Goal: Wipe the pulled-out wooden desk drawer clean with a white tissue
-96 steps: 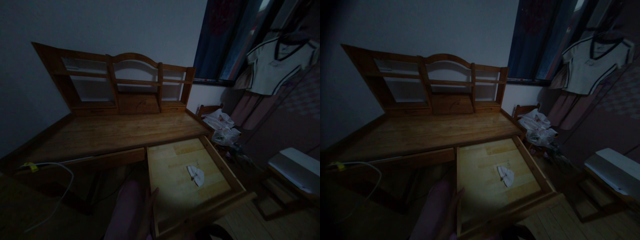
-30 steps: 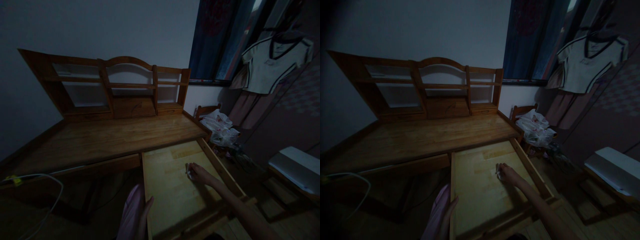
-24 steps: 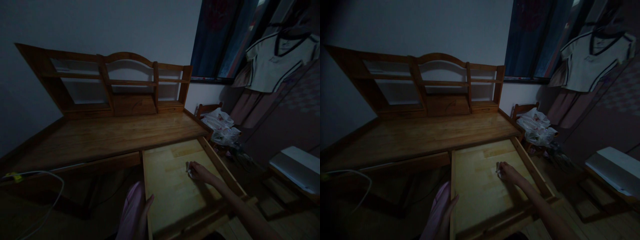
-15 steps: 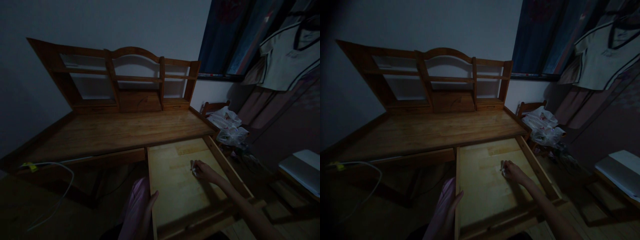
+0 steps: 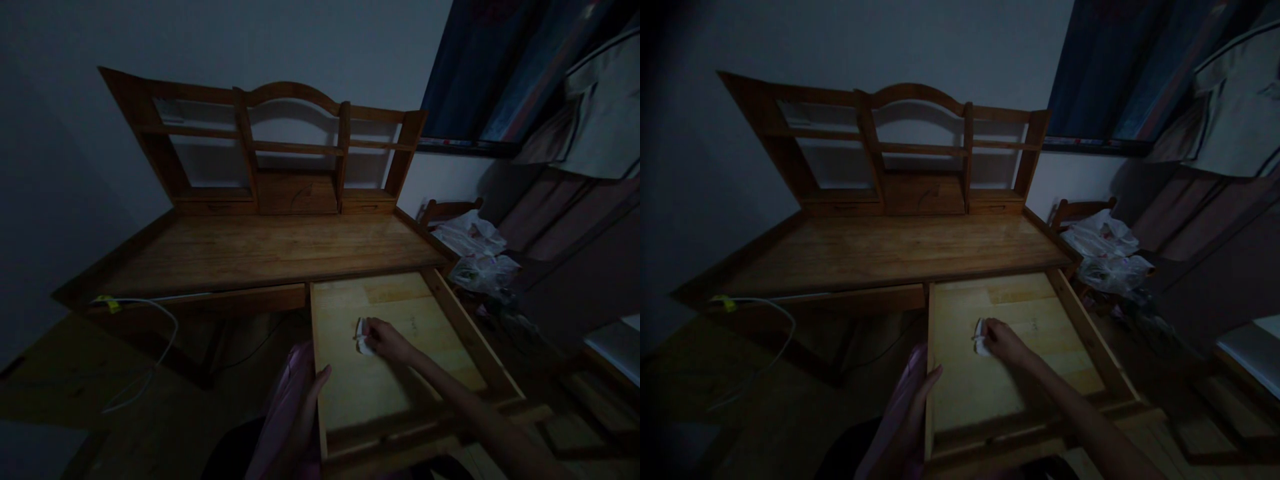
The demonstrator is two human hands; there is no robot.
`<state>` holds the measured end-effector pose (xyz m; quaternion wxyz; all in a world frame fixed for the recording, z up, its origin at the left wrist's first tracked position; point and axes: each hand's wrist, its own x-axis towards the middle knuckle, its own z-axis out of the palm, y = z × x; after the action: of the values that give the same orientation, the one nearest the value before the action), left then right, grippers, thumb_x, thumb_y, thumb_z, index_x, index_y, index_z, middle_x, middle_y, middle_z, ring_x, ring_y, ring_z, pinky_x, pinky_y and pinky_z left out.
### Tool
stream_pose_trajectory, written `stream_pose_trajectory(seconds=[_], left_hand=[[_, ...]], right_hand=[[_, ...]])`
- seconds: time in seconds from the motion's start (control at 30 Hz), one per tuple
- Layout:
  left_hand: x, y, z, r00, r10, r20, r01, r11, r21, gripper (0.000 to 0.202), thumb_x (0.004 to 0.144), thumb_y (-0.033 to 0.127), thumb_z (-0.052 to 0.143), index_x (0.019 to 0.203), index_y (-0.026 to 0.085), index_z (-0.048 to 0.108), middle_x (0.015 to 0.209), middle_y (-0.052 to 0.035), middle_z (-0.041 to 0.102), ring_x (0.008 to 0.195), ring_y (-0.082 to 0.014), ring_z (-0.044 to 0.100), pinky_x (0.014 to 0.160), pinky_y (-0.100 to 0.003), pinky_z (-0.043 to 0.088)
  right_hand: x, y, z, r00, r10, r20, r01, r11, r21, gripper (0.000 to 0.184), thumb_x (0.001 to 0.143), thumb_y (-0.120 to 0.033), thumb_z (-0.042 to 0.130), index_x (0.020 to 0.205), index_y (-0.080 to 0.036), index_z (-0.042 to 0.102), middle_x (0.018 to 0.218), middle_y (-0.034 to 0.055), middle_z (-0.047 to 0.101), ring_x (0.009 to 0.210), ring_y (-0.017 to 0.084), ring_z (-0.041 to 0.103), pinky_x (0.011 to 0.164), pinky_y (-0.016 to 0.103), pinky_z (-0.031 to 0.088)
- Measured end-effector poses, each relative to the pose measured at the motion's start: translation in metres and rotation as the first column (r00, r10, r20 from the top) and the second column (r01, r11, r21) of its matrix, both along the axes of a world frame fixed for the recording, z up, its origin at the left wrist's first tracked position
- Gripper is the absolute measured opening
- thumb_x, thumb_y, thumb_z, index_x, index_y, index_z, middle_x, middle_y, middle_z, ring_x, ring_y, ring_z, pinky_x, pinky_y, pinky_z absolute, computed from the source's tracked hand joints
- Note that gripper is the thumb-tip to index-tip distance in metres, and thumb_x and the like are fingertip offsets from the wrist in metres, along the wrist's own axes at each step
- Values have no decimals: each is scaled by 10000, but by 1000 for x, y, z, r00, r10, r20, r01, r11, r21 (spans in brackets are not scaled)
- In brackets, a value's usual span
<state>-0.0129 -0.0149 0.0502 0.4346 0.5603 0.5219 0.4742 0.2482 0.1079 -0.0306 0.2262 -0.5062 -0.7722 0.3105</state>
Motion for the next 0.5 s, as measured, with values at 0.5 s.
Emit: stream_pose_trajectory(seconds=[0.5], left_hand=[[1,21,-29,995,8,95,-6,1000,-30,407,904,462,560,1215,203,607,1194,-93,657,1089,-254,619,959,-497,489]], right_hand=[[-105,-44,4,902,418,108,-431,890,149,157,817,-82,513,939,-165,565,1036,97,596,963,189,585,838,287,476]])
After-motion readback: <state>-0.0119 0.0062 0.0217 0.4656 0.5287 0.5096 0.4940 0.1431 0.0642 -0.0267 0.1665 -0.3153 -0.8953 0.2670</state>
